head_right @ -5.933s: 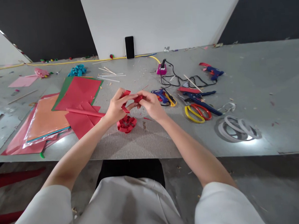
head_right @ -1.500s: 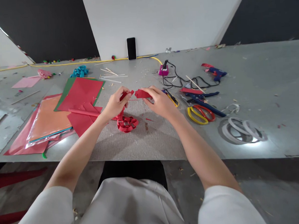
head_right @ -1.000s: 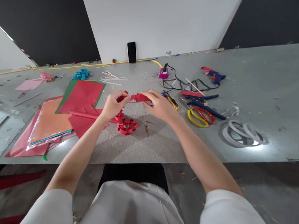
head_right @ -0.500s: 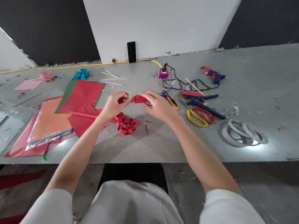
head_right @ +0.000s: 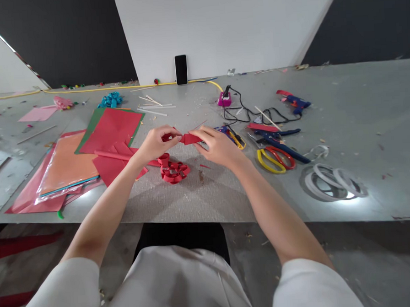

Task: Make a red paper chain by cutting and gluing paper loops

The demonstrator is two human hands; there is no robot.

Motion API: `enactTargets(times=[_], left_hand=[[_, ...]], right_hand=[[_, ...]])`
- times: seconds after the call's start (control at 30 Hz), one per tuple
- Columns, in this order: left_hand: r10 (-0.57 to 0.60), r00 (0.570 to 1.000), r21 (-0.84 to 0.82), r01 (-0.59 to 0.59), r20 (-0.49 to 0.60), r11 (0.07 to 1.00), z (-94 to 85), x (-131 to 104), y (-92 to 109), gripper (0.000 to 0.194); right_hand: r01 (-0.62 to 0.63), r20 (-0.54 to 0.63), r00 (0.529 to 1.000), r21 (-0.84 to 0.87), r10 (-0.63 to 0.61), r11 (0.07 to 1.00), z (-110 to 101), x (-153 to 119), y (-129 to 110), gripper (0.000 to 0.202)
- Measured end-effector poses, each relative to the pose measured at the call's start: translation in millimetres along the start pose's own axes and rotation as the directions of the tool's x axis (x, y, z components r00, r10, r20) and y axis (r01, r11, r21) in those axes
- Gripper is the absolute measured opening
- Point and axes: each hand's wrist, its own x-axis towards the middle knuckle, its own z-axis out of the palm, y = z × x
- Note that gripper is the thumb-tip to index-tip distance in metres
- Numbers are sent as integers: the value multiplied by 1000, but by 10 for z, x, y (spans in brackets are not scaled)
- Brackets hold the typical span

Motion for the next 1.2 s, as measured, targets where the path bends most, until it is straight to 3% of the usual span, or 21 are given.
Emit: enactTargets(times=[0.17, 0.3, 0.53, 0.93, 1.1, 1.2], left_hand=[[10, 996, -25, -8, 93, 1000, -5, -2, -23, 22], [8, 993, -24, -6, 118, 1000, 10, -7, -6, 22], [5, 990, -43, 1, 140, 999, 31, 1, 6, 25], [-30, 988, -147, 53, 153, 988, 50, 2, -43, 25], [-109, 965, -259, 172, 240, 950, 21, 37, -109, 31], [-132, 978, -333, 181, 165, 925, 50, 56, -187, 31]], right_hand=[[-9, 42, 999, 69, 7, 998, -24, 10, -43, 35], [-101, 57, 994, 177, 92, 979, 12, 29, -41, 28], [-210, 30, 978, 220, 208, 953, 103, 41, 11, 30], [-245, -12, 969, 97, 248, 965, 106, 101, -107, 18], [-152, 1, 988, -45, 153, 987, -71, 334, -126, 16], [-105, 36, 993, -102, 109, 989, -133, 508, -91, 16]])
